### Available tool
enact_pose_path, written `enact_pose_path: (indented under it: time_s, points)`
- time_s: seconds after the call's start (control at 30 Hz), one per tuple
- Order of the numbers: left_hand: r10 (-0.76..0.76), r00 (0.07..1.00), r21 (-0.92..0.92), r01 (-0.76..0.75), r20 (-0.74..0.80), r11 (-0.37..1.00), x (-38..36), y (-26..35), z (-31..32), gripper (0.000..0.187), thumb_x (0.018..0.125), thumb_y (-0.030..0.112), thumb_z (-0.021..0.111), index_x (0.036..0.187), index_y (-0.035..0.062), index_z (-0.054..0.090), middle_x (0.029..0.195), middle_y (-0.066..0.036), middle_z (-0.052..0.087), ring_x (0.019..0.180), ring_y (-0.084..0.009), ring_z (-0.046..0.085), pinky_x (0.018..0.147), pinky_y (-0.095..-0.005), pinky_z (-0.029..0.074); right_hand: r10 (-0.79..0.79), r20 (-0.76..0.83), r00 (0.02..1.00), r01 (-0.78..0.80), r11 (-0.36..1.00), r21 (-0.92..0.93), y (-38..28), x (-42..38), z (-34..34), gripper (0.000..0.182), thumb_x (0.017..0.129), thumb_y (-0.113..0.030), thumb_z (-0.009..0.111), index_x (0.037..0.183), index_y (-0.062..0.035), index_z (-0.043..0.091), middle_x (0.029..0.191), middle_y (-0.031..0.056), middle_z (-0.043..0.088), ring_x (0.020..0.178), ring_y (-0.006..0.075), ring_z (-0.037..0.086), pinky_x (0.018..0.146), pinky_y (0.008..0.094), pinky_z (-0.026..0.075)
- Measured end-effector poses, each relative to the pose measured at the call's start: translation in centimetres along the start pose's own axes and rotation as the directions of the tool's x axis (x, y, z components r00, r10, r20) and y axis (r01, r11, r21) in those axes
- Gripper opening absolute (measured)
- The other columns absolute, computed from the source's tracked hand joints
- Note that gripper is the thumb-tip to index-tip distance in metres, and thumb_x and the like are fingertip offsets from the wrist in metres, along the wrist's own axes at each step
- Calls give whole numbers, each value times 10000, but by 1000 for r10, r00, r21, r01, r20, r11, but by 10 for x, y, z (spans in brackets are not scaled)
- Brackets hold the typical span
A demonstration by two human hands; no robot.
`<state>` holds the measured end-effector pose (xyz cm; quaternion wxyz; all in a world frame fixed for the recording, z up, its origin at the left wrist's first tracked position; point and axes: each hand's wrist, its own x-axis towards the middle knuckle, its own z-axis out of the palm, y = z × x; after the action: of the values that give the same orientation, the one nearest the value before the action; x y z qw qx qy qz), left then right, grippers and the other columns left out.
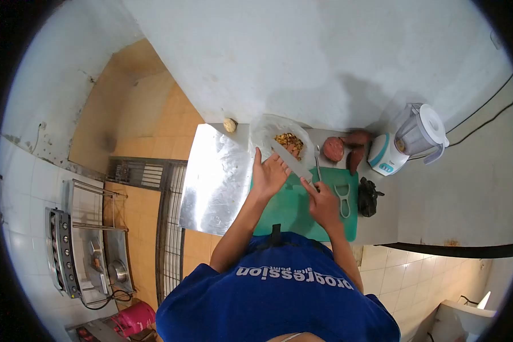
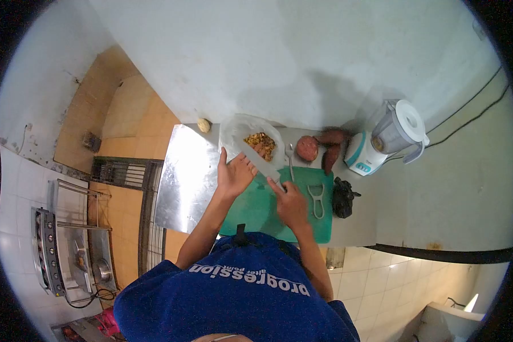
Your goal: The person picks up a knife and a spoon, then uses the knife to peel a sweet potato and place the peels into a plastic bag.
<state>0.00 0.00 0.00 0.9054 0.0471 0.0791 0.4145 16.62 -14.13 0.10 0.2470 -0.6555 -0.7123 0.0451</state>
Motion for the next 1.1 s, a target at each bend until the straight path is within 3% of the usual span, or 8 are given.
enact_pose_path:
  time_s: [0.27,0.47,0.6,0.67,0.7,0.77,0.87,1.1]
  points:
    - [89,994,294,-67,-63,953,-29,25,-3,899,1023,659,237,1558,-60,166,1619,-203,263,1501,-347,252,1231,-447,230,128,-149,980,-110,986,128,-3,6,11,588,869,-44,613,1407,-282,586,915,103,575,769,303,616,641,416,524]
    - [80,991,23,-78,-110,997,-22,6,16,947,1001,704,160,1559,-60,163,1620,-211,250,1503,-357,243,1234,-456,216,-8,94,996,-5,991,137,-23,-2,1,582,868,-52,606,1404,-280,588,954,114,600,792,310,642,641,429,528]
    - [98,982,21,-96,-160,995,-30,6,19,916,1015,674,180,1557,-64,159,1620,-232,225,1507,-367,226,1243,-470,198,109,-76,991,-97,985,145,14,9,17,539,897,-69,596,1396,-273,596,993,109,624,779,321,651,647,426,531]
    - [70,996,-40,-68,63,997,-32,7,11,734,1078,460,347,1552,-70,164,1604,-253,236,1496,-355,265,1219,-456,294,205,-138,969,-178,966,187,21,16,10,496,928,-80,588,1391,-256,604,993,109,637,757,327,646,662,419,532]
    - [72,995,-40,-70,63,997,-30,8,5,734,1078,460,347,1552,-70,164,1604,-253,236,1496,-355,265,1219,-456,294,204,-138,969,-176,966,188,18,17,8,496,928,-80,588,1391,-256,604,993,109,637,757,327,646,662,419,532]
    - [241,969,532,-172,-62,829,-25,8,-5,581,1061,150,469,1534,-81,223,1570,-255,306,1457,-332,357,1127,-396,451,193,-190,963,-136,951,277,11,19,4,456,952,-81,580,1383,-224,613,965,122,639,758,321,645,671,415,530]
    - [289,950,526,-185,-122,830,-22,7,-8,532,1012,-15,502,1499,-96,303,1528,-250,381,1395,-303,455,1028,-335,536,189,-118,975,-141,934,327,-4,20,-6,411,982,-104,561,1383,-179,612,1019,164,657,786,325,636,734,391,517]
    - [327,866,609,-33,-379,792,-12,14,-10,596,1031,301,571,1439,-93,389,1443,-221,482,1290,-283,550,938,-324,553,185,-106,977,-135,920,368,-11,9,-1,454,955,-89,590,1390,-222,611,917,114,624,726,291,620,668,388,502]
